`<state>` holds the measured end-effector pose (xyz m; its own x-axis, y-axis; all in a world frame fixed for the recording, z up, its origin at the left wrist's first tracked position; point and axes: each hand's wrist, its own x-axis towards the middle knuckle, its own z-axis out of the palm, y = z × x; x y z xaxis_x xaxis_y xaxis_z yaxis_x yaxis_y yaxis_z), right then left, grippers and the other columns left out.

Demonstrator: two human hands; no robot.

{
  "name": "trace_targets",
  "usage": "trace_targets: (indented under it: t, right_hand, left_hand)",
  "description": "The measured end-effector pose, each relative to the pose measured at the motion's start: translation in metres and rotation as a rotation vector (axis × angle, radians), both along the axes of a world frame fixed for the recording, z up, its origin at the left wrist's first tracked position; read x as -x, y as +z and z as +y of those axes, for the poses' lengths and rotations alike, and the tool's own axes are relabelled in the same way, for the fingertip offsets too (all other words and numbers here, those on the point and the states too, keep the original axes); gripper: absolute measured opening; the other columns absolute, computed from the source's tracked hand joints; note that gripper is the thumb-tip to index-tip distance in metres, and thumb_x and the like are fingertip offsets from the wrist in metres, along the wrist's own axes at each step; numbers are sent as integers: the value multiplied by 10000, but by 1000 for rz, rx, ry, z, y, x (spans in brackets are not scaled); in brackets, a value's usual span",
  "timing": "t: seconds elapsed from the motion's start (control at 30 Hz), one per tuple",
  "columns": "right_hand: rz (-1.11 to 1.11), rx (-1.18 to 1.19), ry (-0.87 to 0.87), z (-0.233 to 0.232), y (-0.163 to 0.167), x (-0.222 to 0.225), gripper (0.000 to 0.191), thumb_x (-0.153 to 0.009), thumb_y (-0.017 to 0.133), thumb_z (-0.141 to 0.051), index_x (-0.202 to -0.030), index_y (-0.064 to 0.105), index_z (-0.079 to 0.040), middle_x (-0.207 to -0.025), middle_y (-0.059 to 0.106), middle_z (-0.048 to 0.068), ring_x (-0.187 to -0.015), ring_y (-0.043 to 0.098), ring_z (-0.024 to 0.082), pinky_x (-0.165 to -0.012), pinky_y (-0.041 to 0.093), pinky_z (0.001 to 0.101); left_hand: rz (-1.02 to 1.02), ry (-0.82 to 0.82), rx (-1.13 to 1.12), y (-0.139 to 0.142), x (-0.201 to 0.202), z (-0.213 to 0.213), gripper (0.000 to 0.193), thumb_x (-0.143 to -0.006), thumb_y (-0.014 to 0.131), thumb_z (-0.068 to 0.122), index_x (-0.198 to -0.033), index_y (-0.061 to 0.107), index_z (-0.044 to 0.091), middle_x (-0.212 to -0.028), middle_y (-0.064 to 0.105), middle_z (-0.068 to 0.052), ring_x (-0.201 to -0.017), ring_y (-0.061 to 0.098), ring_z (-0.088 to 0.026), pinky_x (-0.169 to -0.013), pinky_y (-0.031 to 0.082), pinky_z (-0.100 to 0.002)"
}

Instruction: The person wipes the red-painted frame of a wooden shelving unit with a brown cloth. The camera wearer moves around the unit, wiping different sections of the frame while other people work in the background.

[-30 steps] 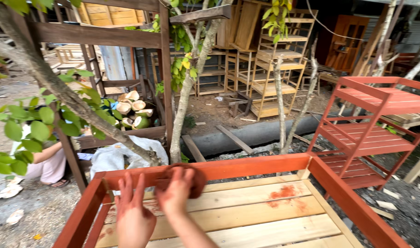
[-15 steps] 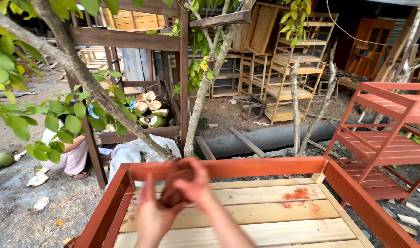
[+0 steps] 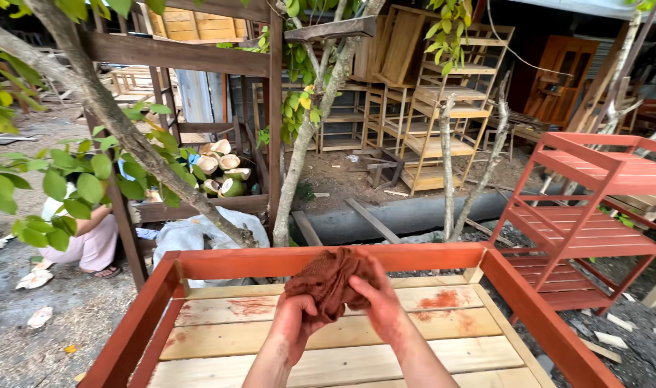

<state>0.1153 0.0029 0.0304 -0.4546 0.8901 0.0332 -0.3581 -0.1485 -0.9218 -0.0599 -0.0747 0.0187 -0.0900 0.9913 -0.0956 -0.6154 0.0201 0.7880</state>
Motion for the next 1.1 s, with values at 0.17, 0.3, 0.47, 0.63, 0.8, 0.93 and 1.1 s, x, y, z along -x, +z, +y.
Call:
trace_targets:
  t: [0.17,0.3,0.47,0.63,0.8,0.93,1.1]
  right_hand:
    - [45,224,50,4,-13,-16,565,-840,737,-270,-1348,498,-208,-1176,707,83,-1027,694,244,-858,591,541]
    - [-195,145,-364,8,-22,-16,557,-775,779,-186,-1298,591,-153,-1158,731,52,-999,719,222,-811,589,457]
    - [-131,-282,-944,35,-41,-24,561,-751,831,-41,-1225,536,-96,-1086,666,70,-955,658,192,-823,564,323]
    - [69,-585,-817,56,-49,-7,336,-814,782,-32,-1042,535,-40,-1212,707,22,-1012,668,104,-793,552,283]
    - [-42,-549,-786,39,-36,40,415,-727,739,-20,-1138,696,-60,-937,700,31,-719,605,112,-618,501,300]
    - [-734,-788,-1071,14,-18,75,483,-582,851,-79,-1055,756,-92,-955,699,98,-881,650,272,-744,536,394]
    - [258,-445,-528,48,-25,35,288,-903,699,-159,-1106,700,46,-1061,705,184,-934,679,286,-782,561,405]
  left_hand:
    - [701,197,135,2,-29,15,749,-674,650,142,-1404,495,194,-1185,585,-150,-1024,673,-334,-841,602,-416]
    - [1410,58,305,2,-40,21,752,-744,784,339,-1409,453,228,-1375,451,-113,-1208,592,-355,-986,511,-440]
    - [1247,298,294,-15,-23,32,600,-773,805,318,-1309,564,200,-1283,559,-90,-1124,657,-291,-976,527,-393]
    - [552,349,290,-29,-3,44,596,-784,718,121,-1348,535,67,-1072,655,-69,-895,626,-197,-793,503,-350]
    - [121,235,320,-30,15,41,664,-783,638,-18,-1415,441,35,-934,581,-142,-726,522,-196,-693,485,-312]
    - [56,372,261,-28,21,38,603,-811,602,-17,-1400,477,8,-965,616,-97,-763,546,-163,-683,469,-300]
    - [93,382,292,-24,4,49,560,-818,588,-47,-1365,502,40,-987,615,-66,-798,567,-160,-687,472,-306]
